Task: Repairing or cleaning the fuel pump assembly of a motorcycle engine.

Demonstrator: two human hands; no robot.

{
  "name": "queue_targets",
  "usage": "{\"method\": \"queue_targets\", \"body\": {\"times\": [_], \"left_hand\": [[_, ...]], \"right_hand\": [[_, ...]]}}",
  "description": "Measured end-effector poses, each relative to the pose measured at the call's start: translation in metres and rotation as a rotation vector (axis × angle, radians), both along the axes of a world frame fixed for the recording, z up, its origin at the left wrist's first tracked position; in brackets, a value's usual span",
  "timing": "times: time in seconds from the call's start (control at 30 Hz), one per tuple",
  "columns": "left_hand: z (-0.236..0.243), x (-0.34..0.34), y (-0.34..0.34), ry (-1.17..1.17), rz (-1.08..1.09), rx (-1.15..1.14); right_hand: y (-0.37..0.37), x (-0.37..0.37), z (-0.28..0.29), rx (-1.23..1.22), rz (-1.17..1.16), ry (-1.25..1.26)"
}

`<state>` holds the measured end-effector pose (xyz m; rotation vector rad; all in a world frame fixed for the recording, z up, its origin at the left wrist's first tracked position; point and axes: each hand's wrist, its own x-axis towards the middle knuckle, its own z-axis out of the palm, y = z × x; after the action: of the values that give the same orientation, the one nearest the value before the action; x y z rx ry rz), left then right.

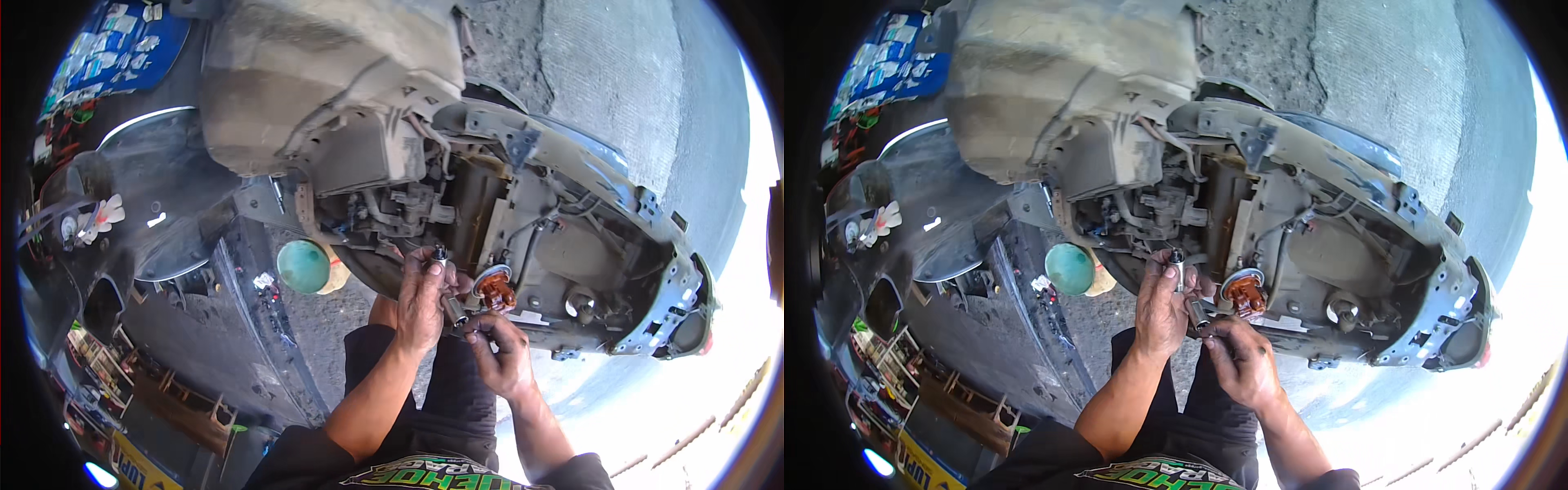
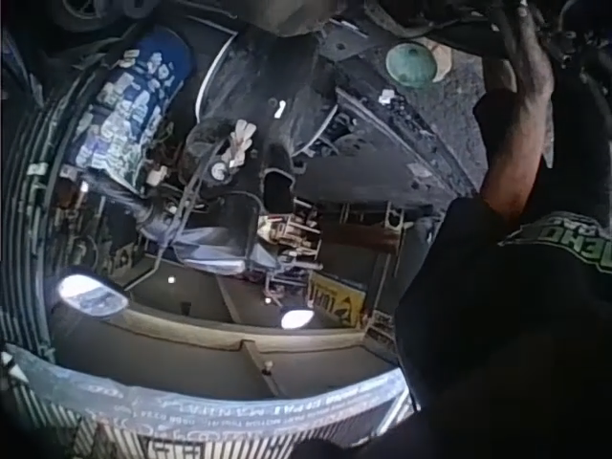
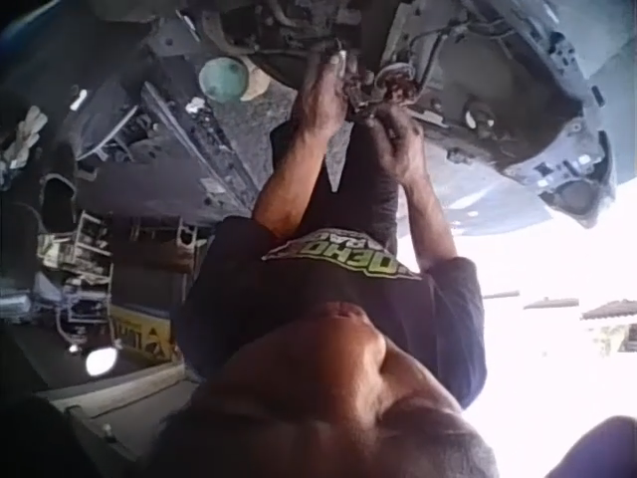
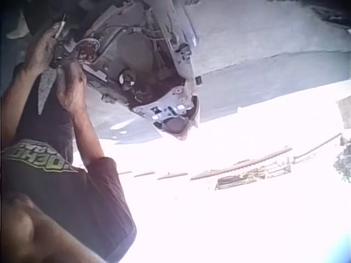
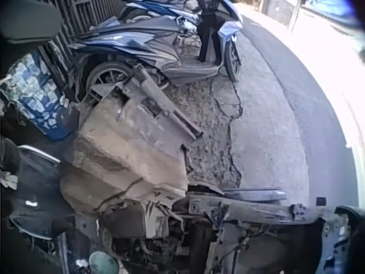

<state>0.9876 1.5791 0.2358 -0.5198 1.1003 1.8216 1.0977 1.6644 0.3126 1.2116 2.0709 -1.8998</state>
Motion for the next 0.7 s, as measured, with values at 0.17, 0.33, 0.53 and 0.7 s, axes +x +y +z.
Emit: {"method": "queue_targets", "body": {"times": [0.17, 0.33, 0.53, 0.7], "left_hand": [[-0.011, 0.007, -0.006, -0.23, -0.055, 0.127], [-0.008, 0.01, -0.009, -0.299, -0.139, 0.123], [-0.011, 0.019, -0.005, -0.106, -0.122, 0.019], [-0.009, 0.015, -0.012, -0.231, -0.1, 0.138]], "right_hand": [[0.007, 0.015, 0.001, -0.094, -0.071, -0.031], [0.005, 0.017, -0.006, -0.043, -0.033, 0.032], [0.002, 0.015, -0.006, -0.058, -0.113, -0.044], [-0.004, 0.015, -0.012, -0.067, -0.342, -0.091]]}}
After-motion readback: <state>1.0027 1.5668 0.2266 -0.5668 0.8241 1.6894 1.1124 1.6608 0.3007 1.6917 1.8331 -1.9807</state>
